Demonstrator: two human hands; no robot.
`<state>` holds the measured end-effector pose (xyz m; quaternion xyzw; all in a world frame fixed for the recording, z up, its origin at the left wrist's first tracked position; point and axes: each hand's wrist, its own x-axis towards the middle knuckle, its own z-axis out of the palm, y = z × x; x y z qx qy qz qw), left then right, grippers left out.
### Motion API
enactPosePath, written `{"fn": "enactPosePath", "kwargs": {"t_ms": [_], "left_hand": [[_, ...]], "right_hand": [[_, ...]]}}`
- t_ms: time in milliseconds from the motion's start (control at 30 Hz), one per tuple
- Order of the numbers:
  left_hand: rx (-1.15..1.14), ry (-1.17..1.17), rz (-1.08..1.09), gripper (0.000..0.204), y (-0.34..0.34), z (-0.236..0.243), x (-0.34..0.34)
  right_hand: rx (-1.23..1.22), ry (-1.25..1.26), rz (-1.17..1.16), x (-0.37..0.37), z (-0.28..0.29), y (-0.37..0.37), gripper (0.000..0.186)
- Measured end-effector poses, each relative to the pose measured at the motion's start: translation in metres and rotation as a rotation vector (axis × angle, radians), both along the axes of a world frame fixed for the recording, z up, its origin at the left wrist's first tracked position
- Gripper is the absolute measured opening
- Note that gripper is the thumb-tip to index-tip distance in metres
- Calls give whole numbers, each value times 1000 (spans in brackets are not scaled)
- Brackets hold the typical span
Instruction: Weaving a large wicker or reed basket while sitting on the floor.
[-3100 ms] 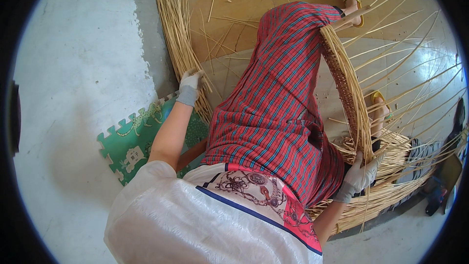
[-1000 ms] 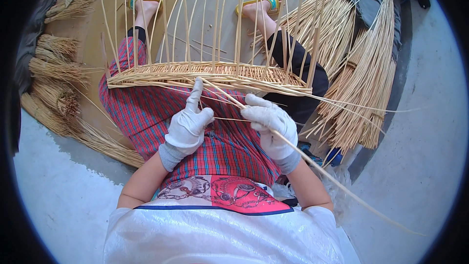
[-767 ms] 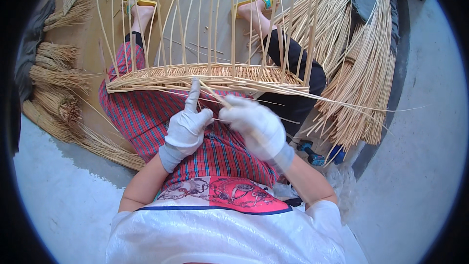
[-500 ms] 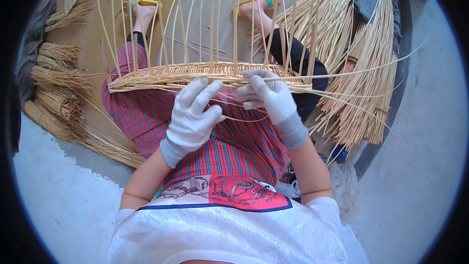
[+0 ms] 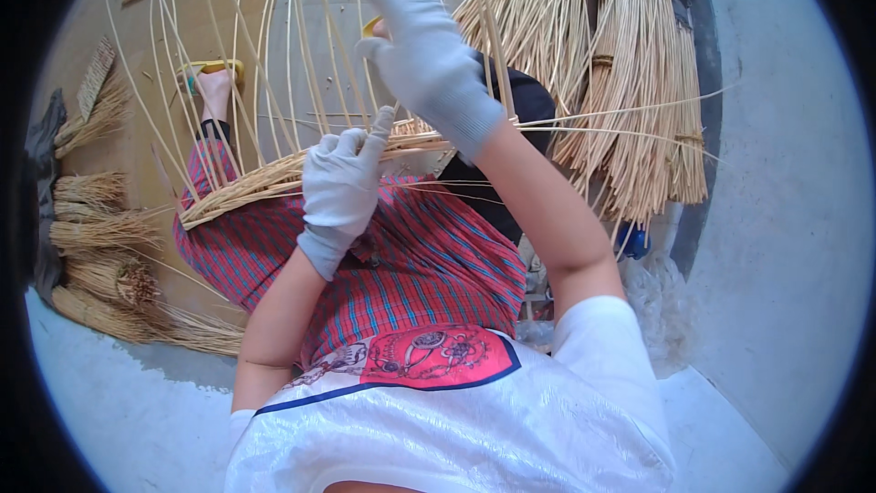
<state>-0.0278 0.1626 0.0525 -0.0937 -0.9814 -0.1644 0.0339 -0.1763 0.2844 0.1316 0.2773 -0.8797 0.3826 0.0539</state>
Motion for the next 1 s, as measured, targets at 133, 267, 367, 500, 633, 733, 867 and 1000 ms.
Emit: {"fn": "enactPosePath", "kwargs": {"t_ms": [133, 267, 367, 500, 633, 733, 867, 1000], "left_hand": [[-14, 144, -109, 62, -4, 11, -8], [150, 238, -279, 62, -26, 41, -47], [-170, 186, -359, 72, -37, 29, -84], [-261, -152, -436, 74, -67, 40, -106], [-376, -258, -375, 78, -72, 43, -100], [-358, -285, -350, 80, -68, 46, -107], [-404, -321, -343, 63, -53, 54, -109], [-349, -352, -327, 71, -52, 56, -111]], "right_hand": [[317, 41, -363, 55, -17, 104, 31], [504, 174, -75, 87, -18, 82, 49], [555, 126, 63, 84, -56, 64, 72], [533, 158, 8, 90, -68, 65, 60], [635, 77, 64, 88, -60, 61, 41], [414, 63, 15, 100, -38, 61, 30], [-9, -617, -178, 109, -30, 98, 34], [-496, -709, -310, 71, -13, 111, 59]]}}
